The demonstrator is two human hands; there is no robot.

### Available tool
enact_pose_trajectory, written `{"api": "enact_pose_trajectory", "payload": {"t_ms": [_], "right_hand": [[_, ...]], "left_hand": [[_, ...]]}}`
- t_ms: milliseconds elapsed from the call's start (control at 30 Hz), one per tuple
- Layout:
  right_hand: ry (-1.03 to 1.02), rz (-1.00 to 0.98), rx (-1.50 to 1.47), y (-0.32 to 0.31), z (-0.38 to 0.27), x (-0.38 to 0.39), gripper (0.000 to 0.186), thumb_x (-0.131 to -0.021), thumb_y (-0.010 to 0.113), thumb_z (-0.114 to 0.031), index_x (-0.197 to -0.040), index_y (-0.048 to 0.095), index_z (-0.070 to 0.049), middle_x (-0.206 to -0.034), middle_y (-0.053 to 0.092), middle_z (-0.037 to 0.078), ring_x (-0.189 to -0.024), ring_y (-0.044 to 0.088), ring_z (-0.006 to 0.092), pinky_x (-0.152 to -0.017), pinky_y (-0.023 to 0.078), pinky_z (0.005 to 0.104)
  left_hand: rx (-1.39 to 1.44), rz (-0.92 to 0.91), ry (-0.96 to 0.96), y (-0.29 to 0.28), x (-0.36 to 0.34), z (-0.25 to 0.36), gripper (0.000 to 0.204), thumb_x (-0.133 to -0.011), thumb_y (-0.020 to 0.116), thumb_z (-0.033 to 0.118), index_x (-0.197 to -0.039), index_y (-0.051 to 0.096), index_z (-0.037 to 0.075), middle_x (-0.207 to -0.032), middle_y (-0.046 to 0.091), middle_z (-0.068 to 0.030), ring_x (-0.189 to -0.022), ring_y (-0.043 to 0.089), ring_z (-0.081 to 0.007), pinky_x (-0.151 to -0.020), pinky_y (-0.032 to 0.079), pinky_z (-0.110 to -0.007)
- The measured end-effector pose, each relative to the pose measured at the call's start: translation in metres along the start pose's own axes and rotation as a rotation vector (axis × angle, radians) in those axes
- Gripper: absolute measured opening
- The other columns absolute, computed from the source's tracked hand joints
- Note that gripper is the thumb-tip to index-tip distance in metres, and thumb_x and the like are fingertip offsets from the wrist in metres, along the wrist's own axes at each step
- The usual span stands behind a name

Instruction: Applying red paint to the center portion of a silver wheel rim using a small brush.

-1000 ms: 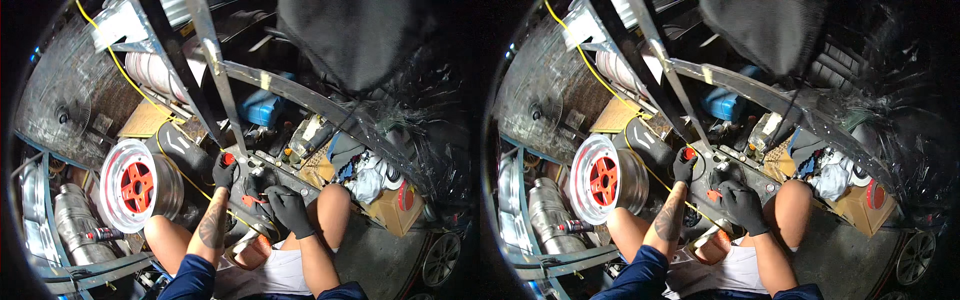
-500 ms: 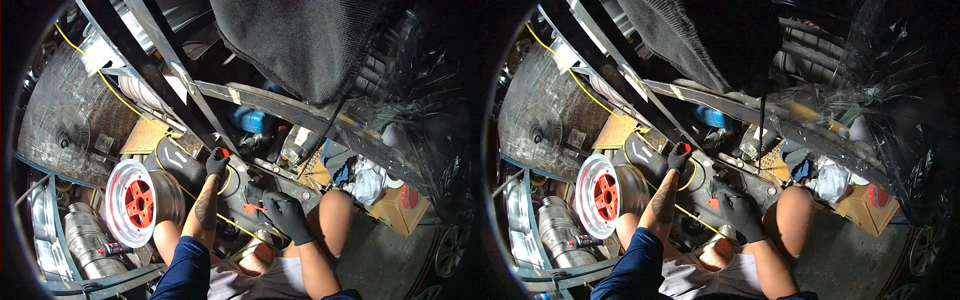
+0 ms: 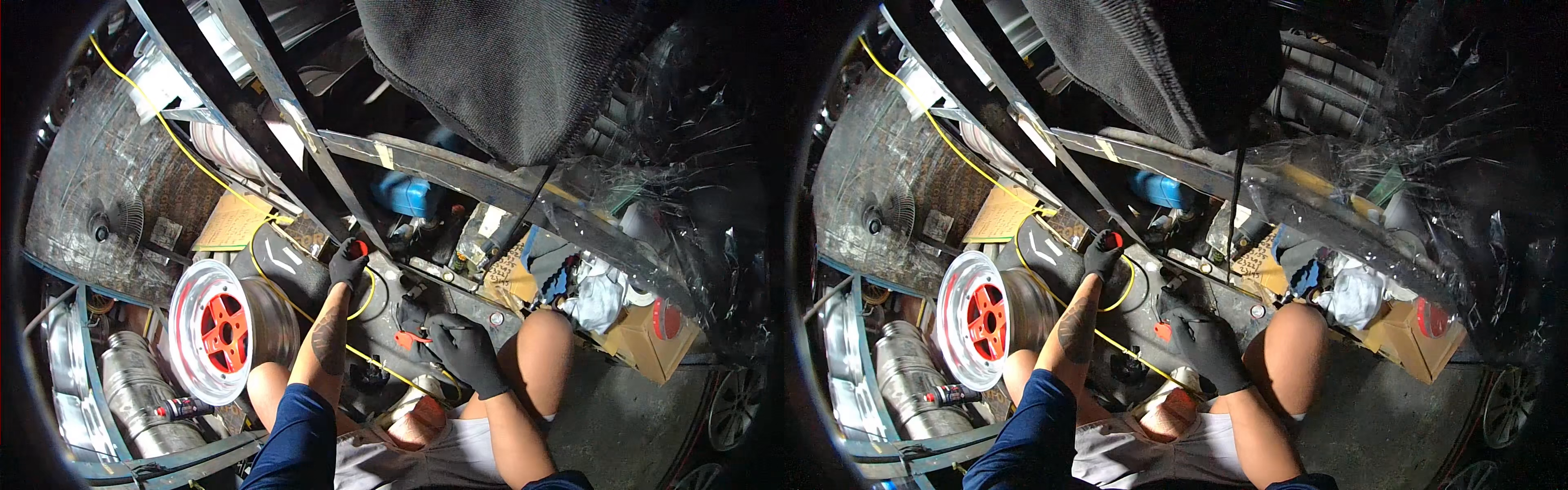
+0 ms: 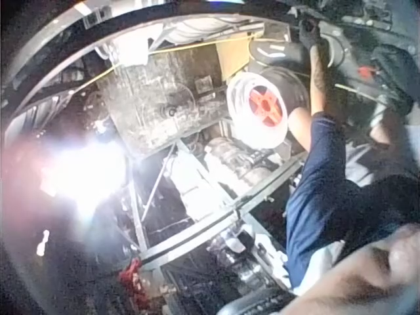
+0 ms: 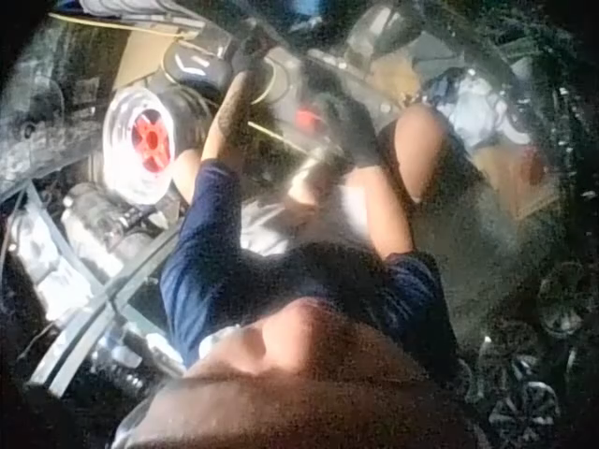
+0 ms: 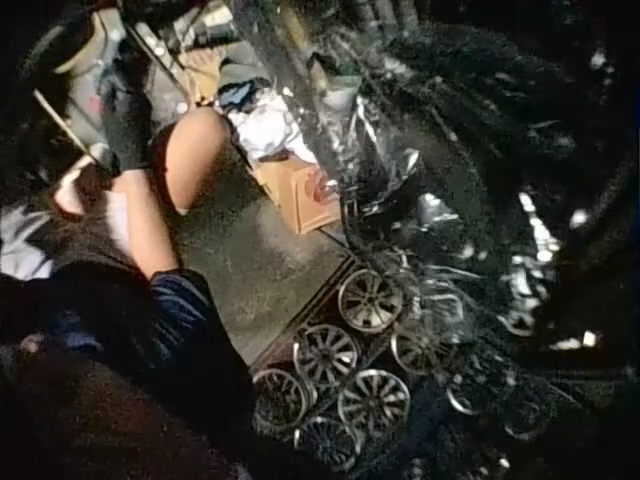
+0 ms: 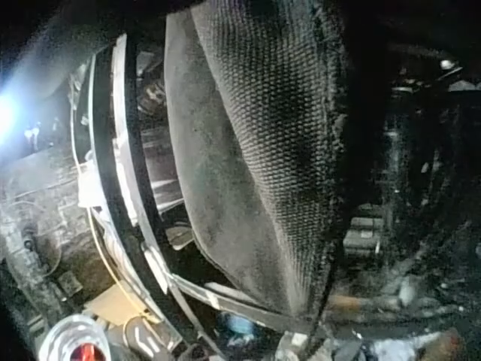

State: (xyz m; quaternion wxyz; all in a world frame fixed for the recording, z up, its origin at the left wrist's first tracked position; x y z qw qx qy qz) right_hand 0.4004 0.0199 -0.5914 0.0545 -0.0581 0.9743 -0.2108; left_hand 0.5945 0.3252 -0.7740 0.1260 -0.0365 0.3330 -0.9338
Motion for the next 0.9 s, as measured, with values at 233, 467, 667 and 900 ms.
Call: {"api": "enact_pose_trajectory", "payload": {"t_ms": [233,467,667,900], "right_hand": [[0.019,-0.015,0.027,0.006,0.01,0.002,0.02,-0.098,0.058,-0.017,-0.104,0.067,0.0,-0.094,0.07,0.019,-0.087,0.071,0.0338,-0.075,0.053,0.0386],[-0.02,-0.046,0.063,0.006,0.002,0.0,0.021,-0.098,0.057,-0.018,-0.104,0.068,-0.001,-0.096,0.071,0.019,-0.089,0.07,0.0345,-0.077,0.053,0.0389],[0.005,-0.081,0.055,0.004,0.001,-0.001,0.021,-0.098,0.057,-0.017,-0.104,0.068,0.0,-0.095,0.071,0.019,-0.09,0.07,0.0353,-0.077,0.053,0.0388],[0.015,-0.059,-0.033,0.01,-0.005,-0.004,0.023,-0.1,0.056,-0.018,-0.108,0.069,0.0,-0.099,0.072,0.02,-0.093,0.072,0.0318,-0.078,0.054,0.0373]], "left_hand": [[-0.044,-0.033,0.014,-0.004,0.003,0.006,0.062,-0.071,0.081,0.021,-0.131,0.065,0.016,-0.119,0.072,-0.0141,-0.11,0.069,-0.0284,-0.095,0.053,-0.037],[0.006,-0.016,0.044,-0.008,0.003,-0.003,0.062,-0.072,0.081,0.021,-0.131,0.065,0.017,-0.119,0.072,-0.0144,-0.11,0.07,-0.0284,-0.095,0.054,-0.038],[-0.003,-0.027,0.031,0.0,0.009,-0.005,0.063,-0.071,0.083,0.019,-0.131,0.065,0.017,-0.118,0.072,-0.0143,-0.108,0.07,-0.0276,-0.095,0.054,-0.037],[0.48,-0.083,-0.06,0.013,0.004,-0.054,0.059,-0.078,0.083,0.017,-0.133,0.065,0.013,-0.126,0.07,-0.0158,-0.113,0.068,-0.0282,-0.1,0.052,-0.037]]}}
Point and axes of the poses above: each hand's wrist, its own x-axis away from the middle knuckle, its own y-axis out of the palm, z = x × y, the point moved 4 cm from there along -x, towards the middle knuckle
